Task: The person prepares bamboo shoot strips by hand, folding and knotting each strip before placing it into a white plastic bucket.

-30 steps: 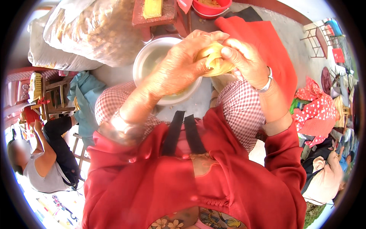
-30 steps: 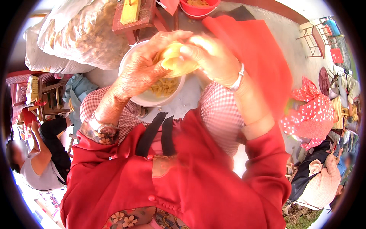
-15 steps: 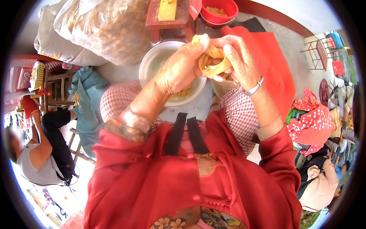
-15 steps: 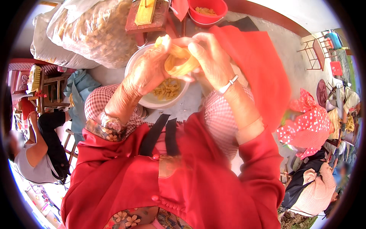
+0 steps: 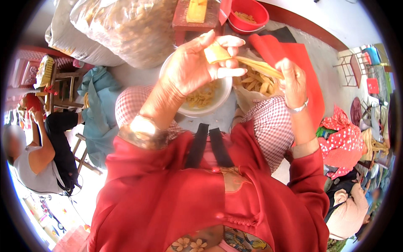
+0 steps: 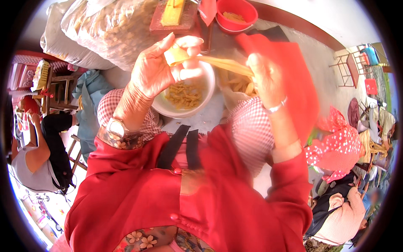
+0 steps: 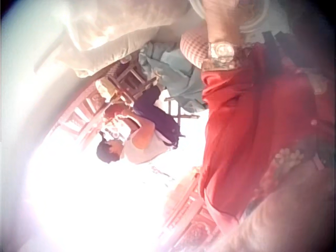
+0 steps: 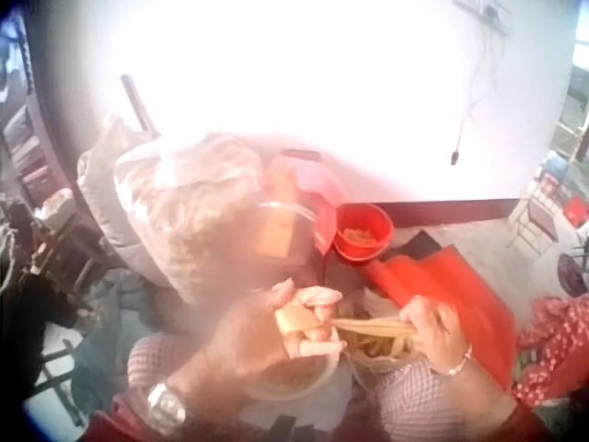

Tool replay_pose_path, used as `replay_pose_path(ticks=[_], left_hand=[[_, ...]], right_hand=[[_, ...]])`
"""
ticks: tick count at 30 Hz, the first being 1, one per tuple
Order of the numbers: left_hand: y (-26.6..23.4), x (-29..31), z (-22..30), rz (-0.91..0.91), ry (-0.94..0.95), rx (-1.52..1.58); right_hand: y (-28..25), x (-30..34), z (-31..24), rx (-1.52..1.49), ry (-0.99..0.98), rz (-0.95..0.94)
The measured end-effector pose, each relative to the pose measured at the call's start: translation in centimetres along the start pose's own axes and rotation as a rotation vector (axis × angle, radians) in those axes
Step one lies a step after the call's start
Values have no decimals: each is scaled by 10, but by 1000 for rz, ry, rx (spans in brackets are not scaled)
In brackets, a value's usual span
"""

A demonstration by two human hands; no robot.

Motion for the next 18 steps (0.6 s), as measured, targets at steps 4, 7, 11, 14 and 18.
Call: replay_pose_path(ticks=[4,7,11,14,18], left_hand=[[-1,4,9,85,81,-91],[-5,8,13,120,99,-240],[-4,17,9,371,215,-561],[-9,25,6,581,211,-740],[-16,30,8,682,132,-845]], right_hand=[[20,-1,-4,50,81,-222],[46,-3,-15,0,135,-355],[62,-5,-21,50,106,-419],[70,-6,-16,76,79,-403],[84,-2,-20,61,116,-451]])
Point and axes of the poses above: each hand's wrist, its own x-axis away from the middle knuckle, its own y-axis out of the palm, z = x × y, the point moved 3 cm from there along -x, towards the middle knuckle, and after that the axes turned 10 degrees about x, right-handed, at the moved point
